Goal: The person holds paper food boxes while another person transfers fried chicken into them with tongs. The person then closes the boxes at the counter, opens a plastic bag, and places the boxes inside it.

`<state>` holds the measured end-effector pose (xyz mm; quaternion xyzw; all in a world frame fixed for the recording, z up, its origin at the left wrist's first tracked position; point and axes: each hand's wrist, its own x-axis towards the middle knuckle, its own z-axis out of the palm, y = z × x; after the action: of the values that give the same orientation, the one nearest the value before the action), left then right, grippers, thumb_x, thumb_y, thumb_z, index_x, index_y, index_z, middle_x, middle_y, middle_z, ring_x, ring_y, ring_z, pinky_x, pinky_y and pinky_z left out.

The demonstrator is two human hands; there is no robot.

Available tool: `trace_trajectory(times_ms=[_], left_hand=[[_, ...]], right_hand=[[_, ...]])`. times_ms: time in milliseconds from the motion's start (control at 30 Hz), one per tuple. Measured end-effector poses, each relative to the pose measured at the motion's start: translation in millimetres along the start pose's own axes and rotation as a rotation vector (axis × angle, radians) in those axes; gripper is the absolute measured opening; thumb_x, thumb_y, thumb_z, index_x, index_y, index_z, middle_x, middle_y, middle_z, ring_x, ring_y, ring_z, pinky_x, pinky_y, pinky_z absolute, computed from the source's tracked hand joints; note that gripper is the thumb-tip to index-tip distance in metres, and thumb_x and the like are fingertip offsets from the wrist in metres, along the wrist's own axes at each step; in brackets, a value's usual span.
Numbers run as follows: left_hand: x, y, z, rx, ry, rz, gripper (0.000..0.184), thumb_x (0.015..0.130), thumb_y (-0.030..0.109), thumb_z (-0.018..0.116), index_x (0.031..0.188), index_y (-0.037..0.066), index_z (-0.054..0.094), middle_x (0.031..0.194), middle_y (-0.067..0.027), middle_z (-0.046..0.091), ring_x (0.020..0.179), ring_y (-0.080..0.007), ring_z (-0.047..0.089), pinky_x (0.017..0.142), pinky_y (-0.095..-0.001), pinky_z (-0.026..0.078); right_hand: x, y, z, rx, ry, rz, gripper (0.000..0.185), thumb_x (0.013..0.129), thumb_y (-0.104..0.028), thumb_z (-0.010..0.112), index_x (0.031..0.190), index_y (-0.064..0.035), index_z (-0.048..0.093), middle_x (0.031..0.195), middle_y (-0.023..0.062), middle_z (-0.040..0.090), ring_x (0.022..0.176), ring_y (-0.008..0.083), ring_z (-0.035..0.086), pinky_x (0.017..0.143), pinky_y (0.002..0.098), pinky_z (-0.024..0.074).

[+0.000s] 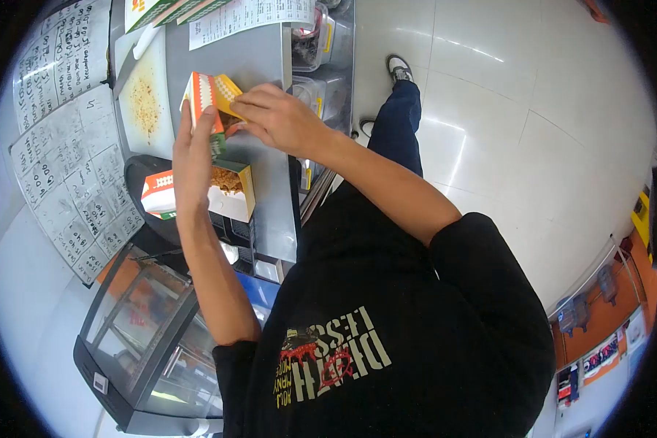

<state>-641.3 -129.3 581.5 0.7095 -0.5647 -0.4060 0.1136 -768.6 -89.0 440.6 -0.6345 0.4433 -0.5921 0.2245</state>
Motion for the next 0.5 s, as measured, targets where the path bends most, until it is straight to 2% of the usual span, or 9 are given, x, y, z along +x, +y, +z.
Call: trace_trajectory(times_ms=[100, 133, 233, 267, 333, 433, 500], left_hand=[[-4, -6, 24, 0.1, 0.124, 0.168, 0.081, 0.096, 0.049, 0.055, 0.153, -0.003, 0.031, 0.138, -0.0263, 0.053, 0.127, -0.0323, 0.052, 0.107, -0.0356, 0.038], [0, -22, 26, 0.199, 0.174, 0.145, 0.079, 0.099, 0.047, 0.052, 0.155, 0.0, 0.026, 0.143, -0.0326, 0.043, 0.133, -0.0405, 0.045, 0.11, -0.0425, 0.034], [-13, -26, 39, 0.206, 0.233, 0.163, 0.082, 0.099, 0.052, 0.051, 0.157, 0.003, 0.02, 0.148, -0.0364, 0.033, 0.136, -0.0462, 0.037, 0.112, -0.0476, 0.031], [-9, -28, 42, 0.235, 0.234, 0.211, 0.086, 0.097, 0.059, 0.049, 0.158, 0.005, 0.019, 0.147, -0.0403, 0.027, 0.135, -0.051, 0.035, 0.111, -0.051, 0.03], [-13, -26, 50, 0.296, 0.286, 0.136, 0.088, 0.096, 0.061, 0.048, 0.158, 0.005, 0.019, 0.146, -0.0412, 0.027, 0.135, -0.0532, 0.034, 0.111, -0.052, 0.03], [-9, -29, 55, 0.315, 0.326, 0.13, 0.09, 0.096, 0.063, 0.048, 0.158, 0.006, 0.019, 0.145, -0.0424, 0.027, 0.133, -0.0561, 0.034, 0.111, -0.054, 0.028], [-10, -33, 52, 0.317, 0.324, 0.168, 0.089, 0.096, 0.063, 0.047, 0.158, 0.006, 0.019, 0.145, -0.0421, 0.027, 0.133, -0.0562, 0.034, 0.111, -0.0541, 0.028]], right_hand=[[1, -3, 0, 0.024, -0.03, 0.061, 0.036, 0.08, -0.012, 0.074, 0.115, -0.0037, 0.067, 0.108, 0.0117, 0.063, 0.102, 0.0302, 0.06, 0.088, 0.0393, 0.0516], [0, -5, -3, 0.035, -0.046, 0.093, 0.039, 0.08, -0.011, 0.075, 0.118, -0.0045, 0.067, 0.107, 0.0112, 0.063, 0.101, 0.0302, 0.06, 0.087, 0.0394, 0.0517], [5, -6, -11, 0.014, -0.116, 0.121, 0.036, 0.077, -0.009, 0.076, 0.112, -0.0053, 0.07, 0.096, 0.0112, 0.063, 0.095, 0.0297, 0.061, 0.081, 0.038, 0.0522], [6, -3, -11, 0.031, -0.106, 0.107, 0.034, 0.076, -0.009, 0.076, 0.11, -0.005, 0.071, 0.094, 0.0115, 0.063, 0.092, 0.0295, 0.062, 0.078, 0.0377, 0.0524], [6, 3, -11, 0.069, -0.094, 0.082, 0.031, 0.074, -0.008, 0.077, 0.104, -0.0045, 0.072, 0.089, 0.012, 0.065, 0.086, 0.0291, 0.064, 0.073, 0.0373, 0.0527], [8, 1, -13, 0.196, -0.061, 0.193, 0.016, 0.075, -0.013, 0.075, 0.087, -0.0025, 0.072, 0.078, 0.0144, 0.063, 0.079, 0.0356, 0.064, 0.074, 0.0437, 0.0519], [7, 3, -15, 0.176, -0.065, 0.162, 0.02, 0.074, -0.012, 0.077, 0.092, -0.0028, 0.073, 0.08, 0.0131, 0.066, 0.074, 0.0316, 0.065, 0.068, 0.0406, 0.0523]])
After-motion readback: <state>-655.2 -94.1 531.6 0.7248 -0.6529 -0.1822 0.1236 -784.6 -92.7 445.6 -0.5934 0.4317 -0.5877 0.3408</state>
